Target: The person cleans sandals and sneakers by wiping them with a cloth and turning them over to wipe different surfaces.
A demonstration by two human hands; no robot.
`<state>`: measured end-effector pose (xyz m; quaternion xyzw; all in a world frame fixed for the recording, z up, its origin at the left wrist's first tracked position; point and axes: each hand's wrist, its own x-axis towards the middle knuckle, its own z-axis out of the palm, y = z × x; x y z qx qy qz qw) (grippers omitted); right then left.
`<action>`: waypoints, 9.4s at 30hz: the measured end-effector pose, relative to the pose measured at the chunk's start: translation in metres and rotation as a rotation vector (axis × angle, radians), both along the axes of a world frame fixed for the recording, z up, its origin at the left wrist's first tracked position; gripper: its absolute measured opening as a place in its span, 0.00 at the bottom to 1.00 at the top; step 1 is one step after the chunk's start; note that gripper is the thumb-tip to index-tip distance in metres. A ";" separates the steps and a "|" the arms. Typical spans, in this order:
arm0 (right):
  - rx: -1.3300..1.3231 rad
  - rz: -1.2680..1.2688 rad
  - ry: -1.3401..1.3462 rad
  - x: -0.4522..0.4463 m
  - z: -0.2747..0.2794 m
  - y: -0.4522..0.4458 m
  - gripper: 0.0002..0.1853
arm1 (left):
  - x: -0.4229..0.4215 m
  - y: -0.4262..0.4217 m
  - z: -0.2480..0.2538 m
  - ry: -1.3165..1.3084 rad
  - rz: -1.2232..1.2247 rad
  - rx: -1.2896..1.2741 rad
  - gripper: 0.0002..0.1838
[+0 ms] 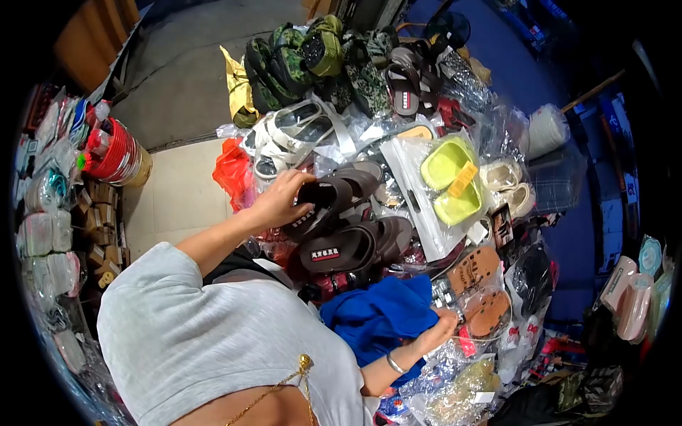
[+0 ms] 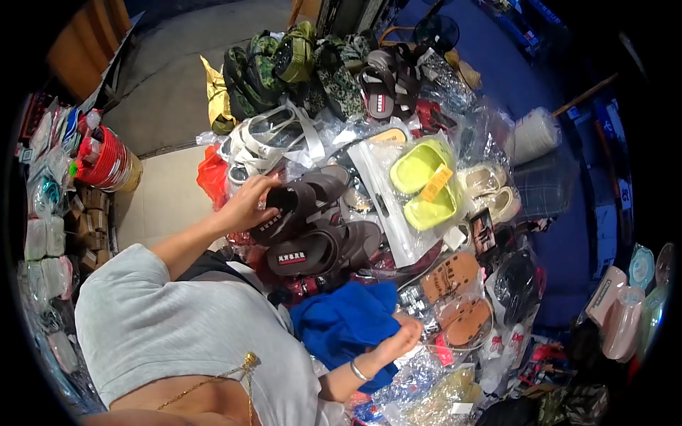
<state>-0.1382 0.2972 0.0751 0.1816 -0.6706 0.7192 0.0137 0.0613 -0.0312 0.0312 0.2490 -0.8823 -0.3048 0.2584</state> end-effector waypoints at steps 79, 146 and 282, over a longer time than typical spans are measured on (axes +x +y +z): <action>0.480 -0.406 0.119 0.009 -0.090 -0.004 0.18 | -0.085 -0.207 0.009 0.967 0.242 1.989 0.52; 0.727 0.264 0.537 0.031 -0.032 -0.187 0.14 | 0.057 0.034 -0.003 -0.385 -0.302 0.793 0.25; 0.751 0.550 0.650 0.080 -0.056 -0.120 0.19 | -0.025 0.049 -0.032 -0.049 -0.526 0.755 0.43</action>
